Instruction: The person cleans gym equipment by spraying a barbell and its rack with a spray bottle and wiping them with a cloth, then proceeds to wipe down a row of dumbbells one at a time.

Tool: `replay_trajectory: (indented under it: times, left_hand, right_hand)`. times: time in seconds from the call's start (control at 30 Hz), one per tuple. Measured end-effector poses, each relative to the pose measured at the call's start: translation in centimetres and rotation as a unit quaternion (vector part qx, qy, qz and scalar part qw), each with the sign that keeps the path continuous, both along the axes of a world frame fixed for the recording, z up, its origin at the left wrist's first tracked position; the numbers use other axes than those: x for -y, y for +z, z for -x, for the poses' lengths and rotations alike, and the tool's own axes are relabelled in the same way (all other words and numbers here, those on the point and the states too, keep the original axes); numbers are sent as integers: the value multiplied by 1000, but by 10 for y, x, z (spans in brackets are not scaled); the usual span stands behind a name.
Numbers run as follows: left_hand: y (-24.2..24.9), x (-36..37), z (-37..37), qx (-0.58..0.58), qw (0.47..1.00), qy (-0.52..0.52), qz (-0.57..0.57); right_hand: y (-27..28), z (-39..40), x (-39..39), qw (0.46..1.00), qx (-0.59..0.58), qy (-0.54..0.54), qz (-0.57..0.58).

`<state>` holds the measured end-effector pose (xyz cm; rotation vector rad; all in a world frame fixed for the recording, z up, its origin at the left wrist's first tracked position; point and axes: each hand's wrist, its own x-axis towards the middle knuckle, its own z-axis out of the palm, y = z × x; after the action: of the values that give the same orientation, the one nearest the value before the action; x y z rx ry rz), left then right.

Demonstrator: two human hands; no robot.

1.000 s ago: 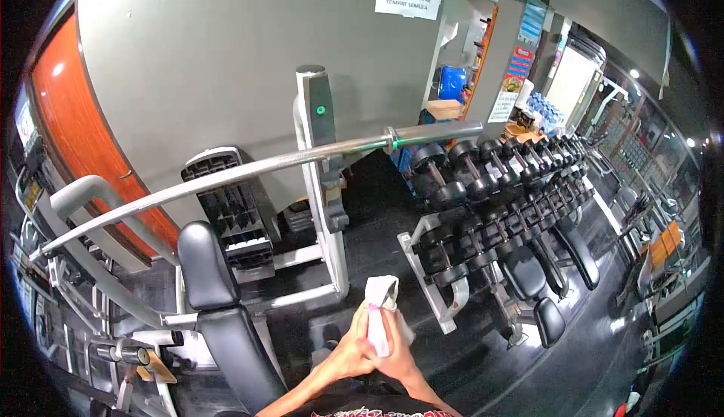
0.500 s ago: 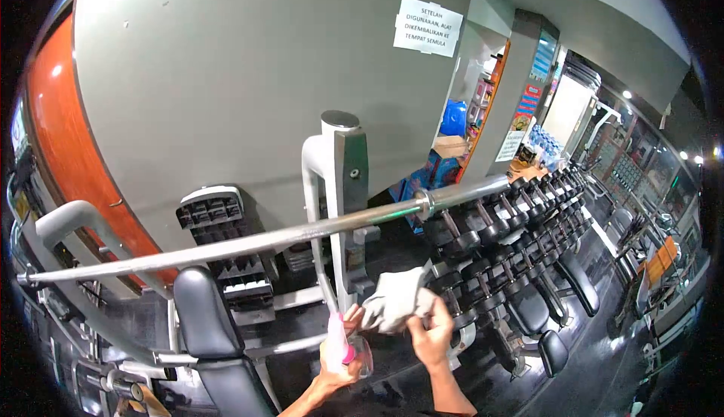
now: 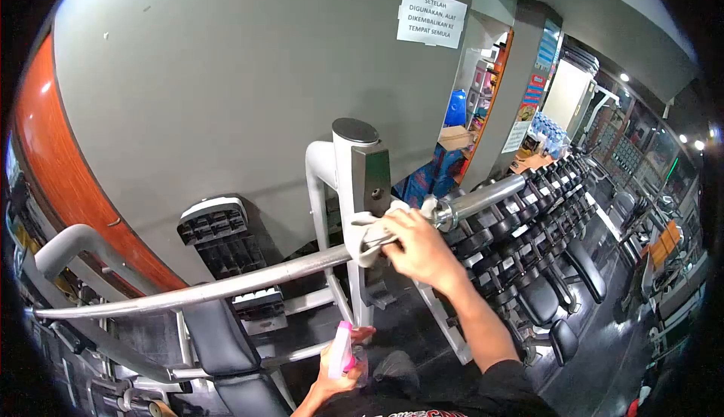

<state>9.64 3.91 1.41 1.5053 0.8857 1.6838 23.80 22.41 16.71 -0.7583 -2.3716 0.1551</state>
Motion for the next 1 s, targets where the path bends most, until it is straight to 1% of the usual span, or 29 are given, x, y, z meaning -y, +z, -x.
replay_trajectory:
  times: [0.03,0.1,0.13,0.17,0.2,0.23,0.27,0.3,0.33,0.37,0.43,0.47,0.5,0.53,0.57,0.63,0.67,0.7,0.73,0.77,0.8,0.83,0.87,0.9,0.93,0.97,1.0]
  left_hand:
    - [2,-1,4,-1,1000,-1,0]
    - [5,-4,13,-60,997,-37,29]
    - [6,-4,13,-58,997,-40,29]
    - [8,-5,12,-19,997,-54,48]
    - [9,-6,13,17,995,-68,65]
    - [10,-9,15,16,996,-68,62]
    - [11,-12,18,-24,995,-71,59]
    - [10,-15,19,-65,994,-73,57]
    - [11,-16,16,-23,995,-74,67]
    - [13,-17,17,-26,995,-73,69]
    - [23,-17,20,-109,990,-62,67]
    - [21,-15,20,-111,990,-62,68]
    - [19,-12,20,-75,991,-67,86]
    - [17,-12,22,-39,992,-71,101]
    - [17,-14,25,-40,992,-70,98]
    - [20,-10,29,-119,991,-33,59]
    - [14,-10,29,-87,995,-28,41]
    - [12,-9,28,-84,995,-25,38]
    - [9,-7,27,-38,997,-23,62]
    - [8,-7,26,8,996,-21,85]
    - [8,-9,32,-73,995,-17,65]
    - [8,-9,33,-71,995,-13,63]
    - [6,-9,33,-83,995,-14,56]
    - [6,-8,34,-95,994,-14,50]
    - [6,-8,35,-94,994,-11,50]
    - [7,-8,36,-129,991,-6,43]
    - [8,-7,38,-164,986,-2,36]
  right_hand:
    - [2,-9,-7,999,-34,16,10]
    - [8,-34,-13,998,-8,-49,-44]
    - [14,-45,-13,994,11,-101,-44]
    - [23,-52,-10,987,30,-153,-43]
    - [35,-53,-6,983,20,-179,-27]
    - [41,-49,-6,983,-104,-148,15]
    - [47,-38,-4,972,-199,-123,-27]
    - [50,-26,-2,949,-292,-97,-68]
    - [49,-17,-9,941,-284,-89,-159]
    - [52,-1,-12,939,-269,-76,-202]
    - [51,27,-28,964,-159,-44,-209]
    - [40,34,-36,963,-180,-38,-196]
    - [32,39,-42,961,-201,-32,-185]
    - [29,35,-47,956,-191,-23,-224]
    - [26,28,-44,963,-169,-15,-208]
    - [0,13,-45,974,-167,-9,-152]
    - [-10,4,-42,983,-164,-13,-79]
    - [-14,-3,-40,987,-157,-15,-6]
    - [-10,-9,-36,984,-178,-27,8]
    - [-11,-13,-43,979,-199,-23,-45]
    - [-5,-9,-46,958,-274,-39,-72]
    - [8,-1,-44,931,-347,-55,-97]
    - [25,10,-39,916,-380,-37,-122]
    - [50,21,-33,916,-349,-22,-195]
    - [61,31,-45,941,-281,-8,-190]
    - [71,42,-57,959,-213,6,-184]
    - [77,59,-72,980,-153,16,-123]
